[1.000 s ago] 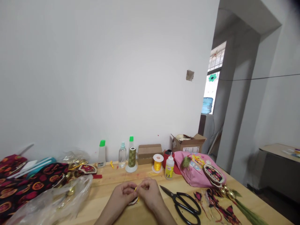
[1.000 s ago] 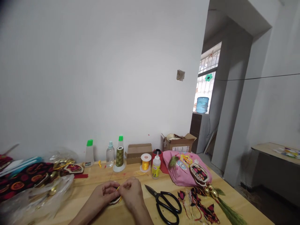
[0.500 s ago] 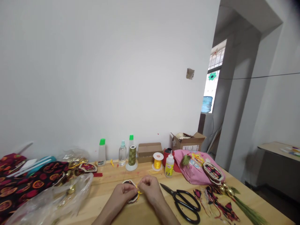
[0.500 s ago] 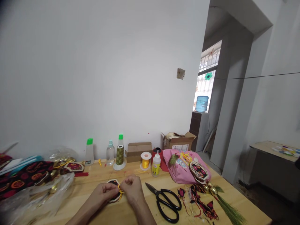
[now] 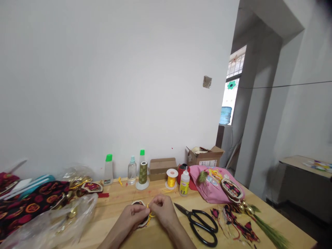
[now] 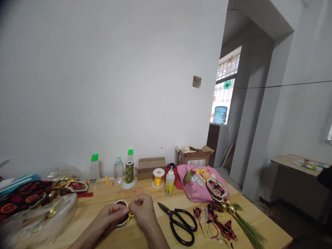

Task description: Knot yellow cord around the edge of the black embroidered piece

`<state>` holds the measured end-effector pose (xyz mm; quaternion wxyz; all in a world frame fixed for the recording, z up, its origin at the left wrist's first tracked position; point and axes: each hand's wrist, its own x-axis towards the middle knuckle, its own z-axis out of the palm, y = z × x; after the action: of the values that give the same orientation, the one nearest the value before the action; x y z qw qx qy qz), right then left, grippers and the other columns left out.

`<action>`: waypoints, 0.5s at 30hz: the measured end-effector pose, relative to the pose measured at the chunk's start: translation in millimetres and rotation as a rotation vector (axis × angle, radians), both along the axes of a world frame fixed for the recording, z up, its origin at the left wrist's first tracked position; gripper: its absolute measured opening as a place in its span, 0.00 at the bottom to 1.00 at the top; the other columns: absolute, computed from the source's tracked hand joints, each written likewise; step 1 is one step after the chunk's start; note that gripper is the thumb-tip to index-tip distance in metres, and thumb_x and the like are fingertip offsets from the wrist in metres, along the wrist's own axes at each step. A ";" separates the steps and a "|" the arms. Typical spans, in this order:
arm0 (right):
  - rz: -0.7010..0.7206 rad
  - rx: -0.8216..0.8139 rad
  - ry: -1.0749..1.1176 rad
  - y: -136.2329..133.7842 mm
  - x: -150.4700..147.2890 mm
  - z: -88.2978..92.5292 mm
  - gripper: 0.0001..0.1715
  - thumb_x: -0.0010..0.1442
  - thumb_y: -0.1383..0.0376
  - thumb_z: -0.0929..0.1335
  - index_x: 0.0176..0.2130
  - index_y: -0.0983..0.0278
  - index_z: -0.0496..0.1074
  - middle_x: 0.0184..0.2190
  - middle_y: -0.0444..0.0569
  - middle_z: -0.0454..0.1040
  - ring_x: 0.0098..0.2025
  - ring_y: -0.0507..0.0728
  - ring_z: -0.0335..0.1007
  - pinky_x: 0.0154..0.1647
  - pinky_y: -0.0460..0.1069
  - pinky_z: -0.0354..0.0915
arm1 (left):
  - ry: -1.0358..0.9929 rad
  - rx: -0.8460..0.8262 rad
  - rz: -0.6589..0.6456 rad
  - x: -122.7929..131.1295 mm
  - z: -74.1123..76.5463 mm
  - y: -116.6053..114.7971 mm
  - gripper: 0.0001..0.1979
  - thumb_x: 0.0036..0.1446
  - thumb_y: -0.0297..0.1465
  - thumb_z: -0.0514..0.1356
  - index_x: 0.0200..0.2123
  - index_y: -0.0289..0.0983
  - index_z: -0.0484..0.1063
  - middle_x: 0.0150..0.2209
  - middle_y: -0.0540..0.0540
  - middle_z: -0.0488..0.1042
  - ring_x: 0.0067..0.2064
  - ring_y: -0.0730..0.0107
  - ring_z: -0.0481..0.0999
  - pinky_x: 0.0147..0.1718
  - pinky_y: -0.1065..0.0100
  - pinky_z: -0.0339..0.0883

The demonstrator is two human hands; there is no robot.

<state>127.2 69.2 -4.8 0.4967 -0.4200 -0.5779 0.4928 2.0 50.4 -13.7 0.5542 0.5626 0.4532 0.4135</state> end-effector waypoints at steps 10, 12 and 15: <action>0.247 -0.237 0.303 1.4 7.3 -0.8 0.06 0.38 0.71 0.64 0.13 0.69 0.66 0.10 0.38 0.57 0.15 0.44 0.48 0.16 0.41 0.44 | -0.023 0.074 -0.035 -8.5 -20.5 14.5 0.19 0.40 0.42 0.57 0.13 0.32 0.62 0.13 0.55 0.55 0.18 0.80 0.49 0.18 0.75 0.40; 0.291 -0.262 0.436 -0.7 9.4 1.1 0.05 0.38 0.71 0.65 0.15 0.69 0.66 0.13 0.40 0.59 0.17 0.45 0.52 0.18 0.41 0.47 | -0.030 0.062 -0.025 -7.0 -17.8 13.1 0.18 0.40 0.43 0.57 0.14 0.32 0.63 0.13 0.55 0.56 0.18 0.79 0.50 0.18 0.75 0.42; 0.331 -0.290 0.608 -3.1 11.3 3.8 0.02 0.39 0.71 0.66 0.20 0.69 0.68 0.19 0.43 0.65 0.22 0.46 0.57 0.23 0.41 0.53 | -0.013 0.048 -0.007 -4.9 -12.1 9.9 0.18 0.39 0.43 0.57 0.15 0.32 0.64 0.13 0.55 0.57 0.18 0.79 0.51 0.18 0.75 0.43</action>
<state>138.5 66.0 -1.0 0.4948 -0.2215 -0.3883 0.7452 -2.9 60.3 -25.8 0.5447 0.5747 0.4377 0.4260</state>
